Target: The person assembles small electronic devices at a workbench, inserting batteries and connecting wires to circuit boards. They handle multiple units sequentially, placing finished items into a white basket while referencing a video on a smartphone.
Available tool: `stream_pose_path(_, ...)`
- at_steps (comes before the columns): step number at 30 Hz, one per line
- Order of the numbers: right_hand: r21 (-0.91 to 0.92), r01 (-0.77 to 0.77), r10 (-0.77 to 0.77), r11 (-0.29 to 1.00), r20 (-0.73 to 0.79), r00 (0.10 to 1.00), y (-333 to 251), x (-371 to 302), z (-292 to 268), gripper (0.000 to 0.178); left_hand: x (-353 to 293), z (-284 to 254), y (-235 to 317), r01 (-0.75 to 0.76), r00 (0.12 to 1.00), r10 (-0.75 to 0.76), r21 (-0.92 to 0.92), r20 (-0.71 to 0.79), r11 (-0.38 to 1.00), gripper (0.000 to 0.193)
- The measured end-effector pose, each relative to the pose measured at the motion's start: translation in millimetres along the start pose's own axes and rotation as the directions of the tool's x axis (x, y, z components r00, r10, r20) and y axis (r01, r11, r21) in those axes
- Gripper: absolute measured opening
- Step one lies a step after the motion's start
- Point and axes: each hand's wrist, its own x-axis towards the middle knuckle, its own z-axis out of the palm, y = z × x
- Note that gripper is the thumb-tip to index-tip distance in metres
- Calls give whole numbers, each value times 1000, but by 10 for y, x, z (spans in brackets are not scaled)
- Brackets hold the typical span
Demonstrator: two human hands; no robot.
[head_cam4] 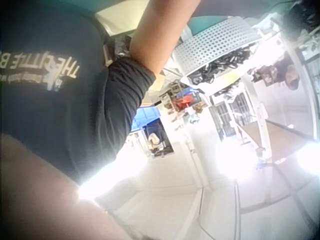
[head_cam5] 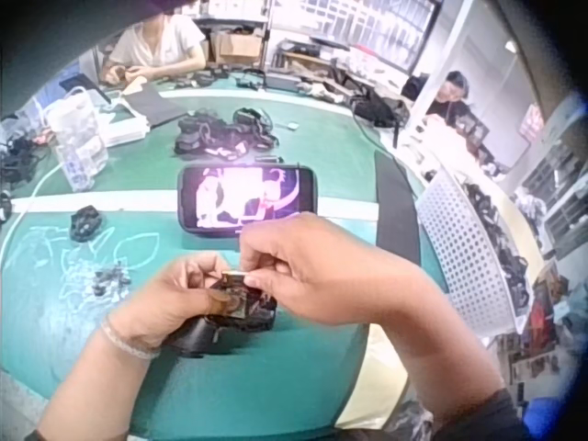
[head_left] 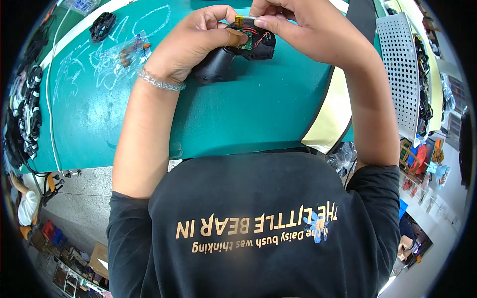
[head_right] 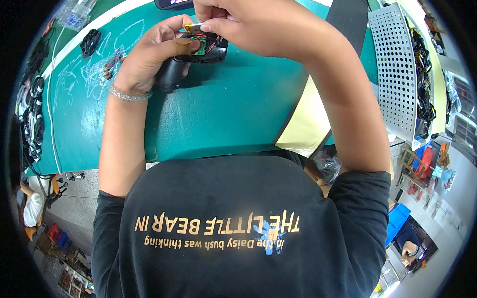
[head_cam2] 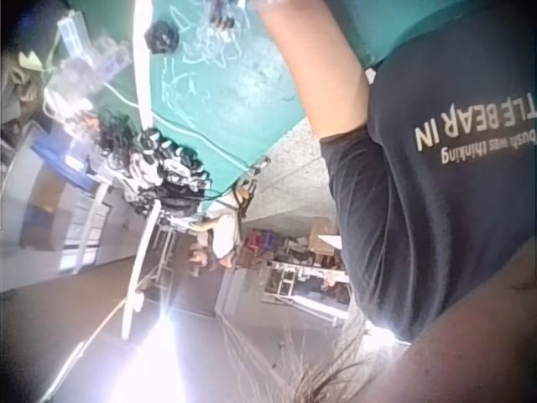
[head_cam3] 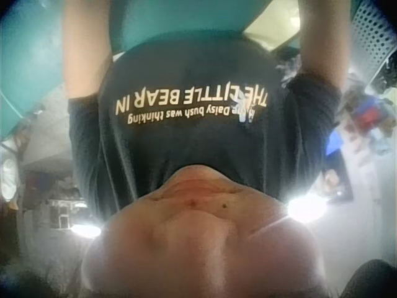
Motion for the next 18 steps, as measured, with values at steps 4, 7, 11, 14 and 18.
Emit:
stream_pose_path(4,4,127,-127,992,-11,992,171,53,53,7,8,-35,13,10,999,-8,-58,44,998,25)
stream_pose_path(7,52,97,-98,994,19,995,108,48,2,6,5,-53,2,10,999,-7,-78,48,997,28)
stream_pose_path(11,60,78,-78,995,4,997,172,75,54,6,27,-75,-17,34,999,-30,-84,45,996,21)
stream_pose_path(14,123,112,-110,986,-25,994,198,65,91,6,-2,-66,18,47,998,-42,-126,45,991,11)
stream_pose_path(18,257,88,-84,962,-28,996,273,37,179,7,-26,-92,25,75,996,-66,-170,54,983,11)
